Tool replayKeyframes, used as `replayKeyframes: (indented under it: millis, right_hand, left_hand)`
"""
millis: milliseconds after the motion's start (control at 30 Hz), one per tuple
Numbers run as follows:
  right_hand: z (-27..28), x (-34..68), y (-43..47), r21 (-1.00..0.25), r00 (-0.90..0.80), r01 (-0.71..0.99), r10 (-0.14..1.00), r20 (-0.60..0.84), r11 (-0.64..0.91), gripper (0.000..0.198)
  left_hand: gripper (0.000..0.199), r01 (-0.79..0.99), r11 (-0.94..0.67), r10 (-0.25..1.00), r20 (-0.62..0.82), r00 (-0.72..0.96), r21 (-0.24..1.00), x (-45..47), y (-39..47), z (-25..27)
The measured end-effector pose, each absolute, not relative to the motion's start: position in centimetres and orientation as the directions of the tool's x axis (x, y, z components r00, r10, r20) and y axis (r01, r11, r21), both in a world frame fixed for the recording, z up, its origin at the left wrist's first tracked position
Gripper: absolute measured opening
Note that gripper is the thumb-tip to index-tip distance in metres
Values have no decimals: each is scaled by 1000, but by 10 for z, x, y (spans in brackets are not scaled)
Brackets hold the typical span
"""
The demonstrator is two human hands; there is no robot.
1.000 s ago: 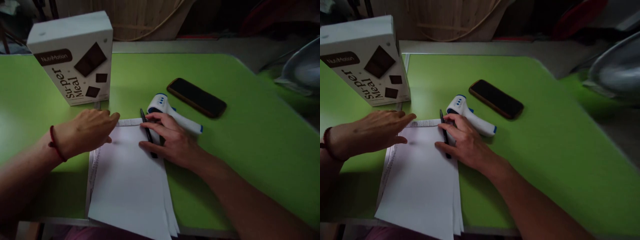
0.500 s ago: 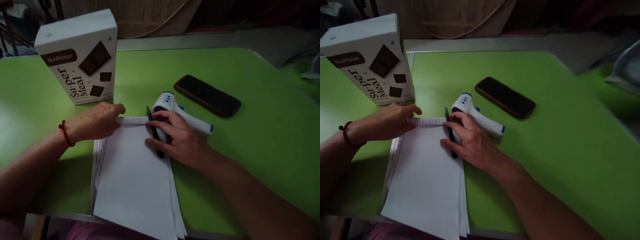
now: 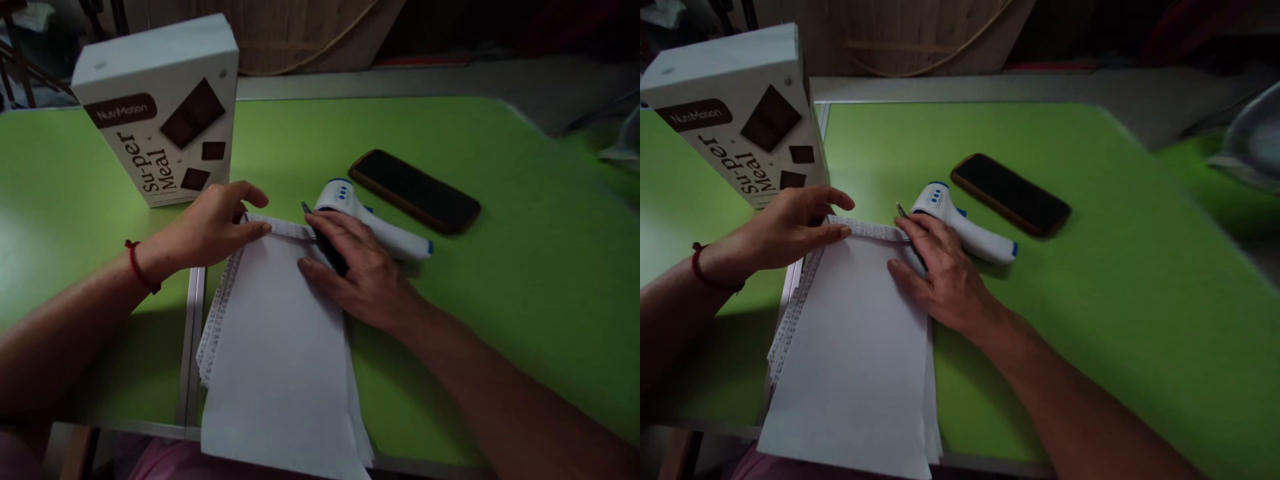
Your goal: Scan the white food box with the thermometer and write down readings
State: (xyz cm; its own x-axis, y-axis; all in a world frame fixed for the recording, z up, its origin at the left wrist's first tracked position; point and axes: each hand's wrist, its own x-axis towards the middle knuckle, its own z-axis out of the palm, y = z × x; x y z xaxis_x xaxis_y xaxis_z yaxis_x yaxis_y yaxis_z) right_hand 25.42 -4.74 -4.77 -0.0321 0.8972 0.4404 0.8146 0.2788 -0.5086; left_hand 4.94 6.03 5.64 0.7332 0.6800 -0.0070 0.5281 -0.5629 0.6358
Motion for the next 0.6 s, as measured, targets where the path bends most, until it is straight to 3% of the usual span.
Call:
replayKeyframes:
  millis: [167, 300, 433, 600]
  right_hand:
    - [-47, 254, -47, -549, 24, 800, 903, 429, 240, 47]
    - [-41, 254, -45, -595, 75, 774, 901, 428, 218, 29]
    - [-45, 259, -38, -613, 190, 767, 846, 499, 190, 17]
    - [-52, 263, -34, -593, 266, 786, 768, 583, 177, 13]
  left_hand:
    - [21, 374, -549, 690, 153, 707, 748, 55, 46, 51]
    - [18, 321, -509, 724, 195, 662, 799, 58, 42, 47]
    - [22, 330, -338, 734, 28, 679, 881, 56, 50, 37]
    - [31, 375, -146, 616, -212, 759, 915, 50, 57, 26]
